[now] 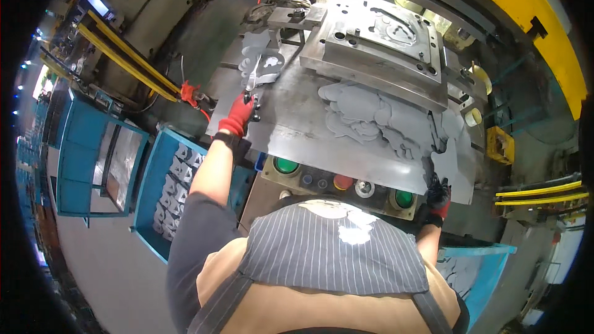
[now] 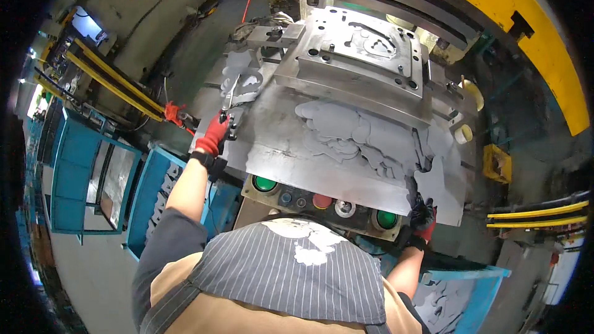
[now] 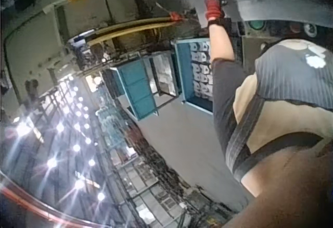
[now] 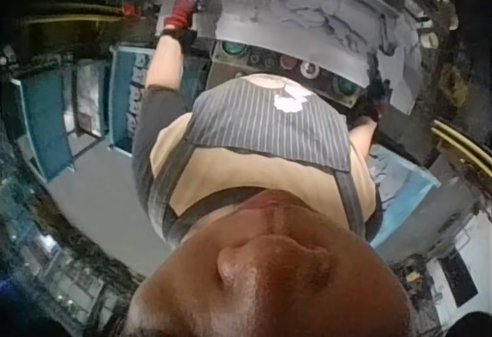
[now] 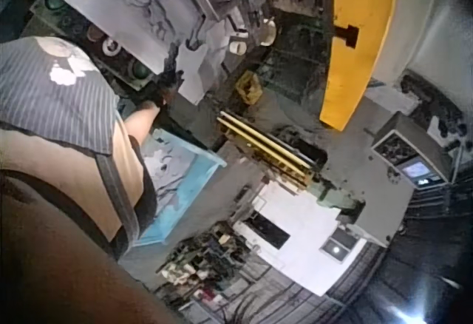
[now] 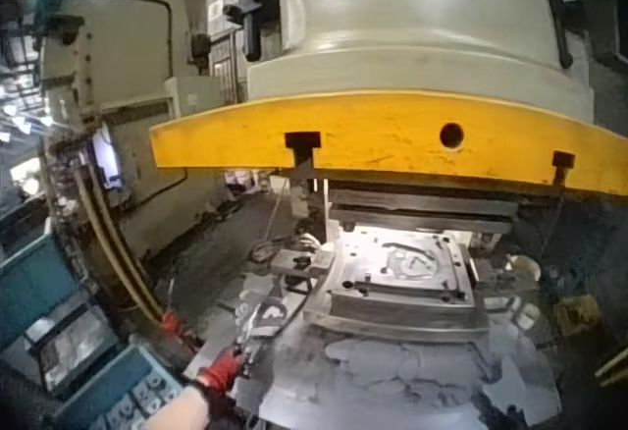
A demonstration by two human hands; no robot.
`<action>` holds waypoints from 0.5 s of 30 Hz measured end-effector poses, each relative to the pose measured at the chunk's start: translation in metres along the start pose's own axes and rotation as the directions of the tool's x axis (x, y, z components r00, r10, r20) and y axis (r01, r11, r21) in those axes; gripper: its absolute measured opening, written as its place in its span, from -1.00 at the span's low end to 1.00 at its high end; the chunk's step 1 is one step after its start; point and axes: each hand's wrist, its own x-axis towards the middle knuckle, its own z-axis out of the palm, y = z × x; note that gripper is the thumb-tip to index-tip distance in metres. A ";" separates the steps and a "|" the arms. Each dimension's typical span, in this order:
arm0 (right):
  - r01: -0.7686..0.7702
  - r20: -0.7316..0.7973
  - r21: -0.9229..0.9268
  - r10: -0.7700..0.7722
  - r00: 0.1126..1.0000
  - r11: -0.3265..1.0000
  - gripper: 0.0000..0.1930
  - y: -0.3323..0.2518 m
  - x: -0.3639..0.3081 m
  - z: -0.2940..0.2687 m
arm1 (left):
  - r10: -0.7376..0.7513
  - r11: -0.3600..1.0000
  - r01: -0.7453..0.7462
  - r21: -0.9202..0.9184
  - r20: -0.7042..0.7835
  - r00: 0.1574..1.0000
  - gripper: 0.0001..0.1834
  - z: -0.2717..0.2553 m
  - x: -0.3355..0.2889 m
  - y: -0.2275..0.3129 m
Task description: The operator picks up metal sheets from a container, places them into a stamping press, uses an air nozzle for cleaning, and operates the machine.
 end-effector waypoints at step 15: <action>0.566 0.073 -0.633 -0.687 0.723 0.529 -0.67 0.045 0.000 0.124 | -0.078 -0.132 0.656 -0.743 0.668 0.740 -0.48 -0.028 0.004 0.002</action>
